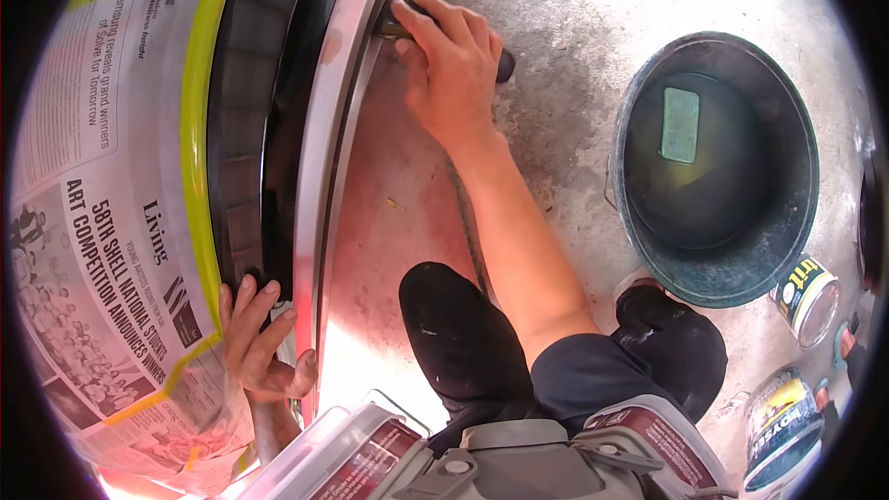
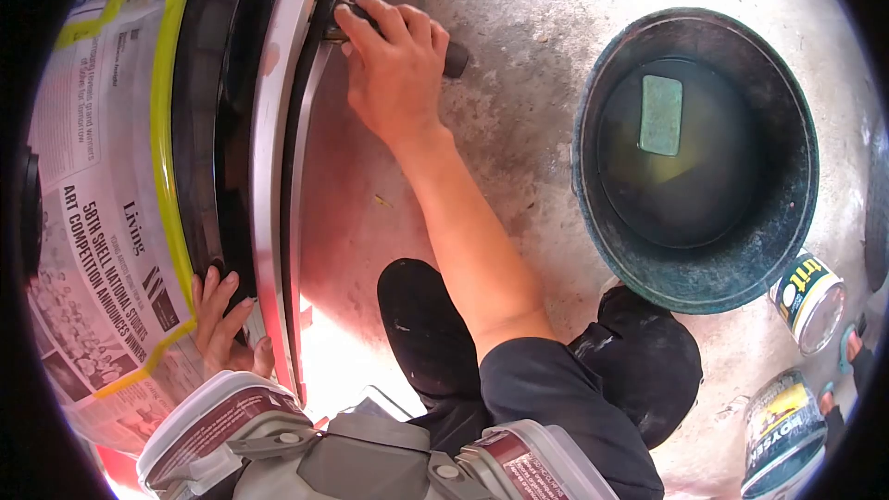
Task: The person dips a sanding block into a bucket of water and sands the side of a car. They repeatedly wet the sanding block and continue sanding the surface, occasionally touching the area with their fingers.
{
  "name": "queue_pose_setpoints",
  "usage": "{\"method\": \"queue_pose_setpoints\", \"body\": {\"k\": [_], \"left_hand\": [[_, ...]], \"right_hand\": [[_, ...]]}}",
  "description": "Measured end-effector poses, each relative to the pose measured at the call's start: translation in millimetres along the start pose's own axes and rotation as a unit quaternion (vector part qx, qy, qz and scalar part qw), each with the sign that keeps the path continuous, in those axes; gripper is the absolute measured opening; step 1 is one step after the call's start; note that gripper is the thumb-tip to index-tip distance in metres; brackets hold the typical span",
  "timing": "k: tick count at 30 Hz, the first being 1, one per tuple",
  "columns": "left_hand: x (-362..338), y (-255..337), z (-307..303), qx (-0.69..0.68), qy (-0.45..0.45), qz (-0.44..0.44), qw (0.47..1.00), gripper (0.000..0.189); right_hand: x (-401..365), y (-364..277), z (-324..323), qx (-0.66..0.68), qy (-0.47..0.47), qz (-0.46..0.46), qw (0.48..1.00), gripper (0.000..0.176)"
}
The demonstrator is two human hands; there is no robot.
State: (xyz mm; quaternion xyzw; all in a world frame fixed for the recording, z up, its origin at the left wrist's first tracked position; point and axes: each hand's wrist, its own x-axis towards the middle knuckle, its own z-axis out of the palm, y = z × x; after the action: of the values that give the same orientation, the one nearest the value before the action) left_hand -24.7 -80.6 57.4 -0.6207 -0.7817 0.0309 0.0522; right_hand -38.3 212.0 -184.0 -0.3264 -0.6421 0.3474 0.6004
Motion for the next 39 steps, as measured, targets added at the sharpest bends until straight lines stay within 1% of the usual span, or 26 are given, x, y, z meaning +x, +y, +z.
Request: {"method": "queue_pose_setpoints", "body": {"k": [5,8,11,14,17,20,23,26,29,32,35,39], "left_hand": [[-1.5,1.5,0.5,0.003,0.004,0.001,1.000,0.039],[1.1,0.6,-0.2,0.006,0.002,0.006,1.000,0.039],[0.2,1.5,-0.9,0.009,-0.003,0.000,1.000,0.038],[-0.2,0.3,0.1,0.007,0.000,0.005,1.000,0.037],[0.0,0.5,2.0,-0.003,0.011,0.006,1.000,0.038],[1.8,2.5,0.2,-0.002,0.005,-0.001,1.000,0.038],[1.9,3.0,-0.2,0.001,0.003,-0.002,1.000,0.038],[-0.9,2.7,1.1,-0.002,0.008,-0.002,1.000,0.038],[2.3,1.8,1.8,-0.005,0.010,0.002,1.000,0.038],[2.1,1.7,0.1,-0.001,0.003,0.003,1.000,0.038],[0.2,1.0,1.5,0.000,0.007,0.006,1.000,0.038],[1.1,2.4,2.0,-0.002,0.016,0.005,1.000,0.038]], "right_hand": [[27.4,20.1,12.8,-0.004,0.021,-0.001,1.000,0.039],[7.3,5.0,5.9,-0.008,0.016,0.016,1.000,0.038],[-7.2,-1.3,4.6,0.020,0.004,0.020,1.000,0.040],[16.5,17.3,15.0,0.016,0.015,0.005,1.000,0.043],[21.0,11.4,14.8,0.017,0.018,0.040,0.999,0.043],[-9.1,-8.2,5.2,0.019,0.011,0.040,0.999,0.042],[-5.8,-4.9,1.7,0.014,0.005,0.016,1.000,0.042],[20.3,14.7,11.9,-0.007,0.002,0.031,0.999,0.044],[2.1,2.0,8.7,-0.022,0.008,0.033,0.999,0.043],[-11.0,-5.6,1.6,0.000,0.000,0.026,1.000,0.039],[16.4,12.2,8.3,-0.016,0.007,0.019,1.000,0.039],[9.3,4.2,7.3,-0.013,0.008,0.032,0.999,0.038]]}}
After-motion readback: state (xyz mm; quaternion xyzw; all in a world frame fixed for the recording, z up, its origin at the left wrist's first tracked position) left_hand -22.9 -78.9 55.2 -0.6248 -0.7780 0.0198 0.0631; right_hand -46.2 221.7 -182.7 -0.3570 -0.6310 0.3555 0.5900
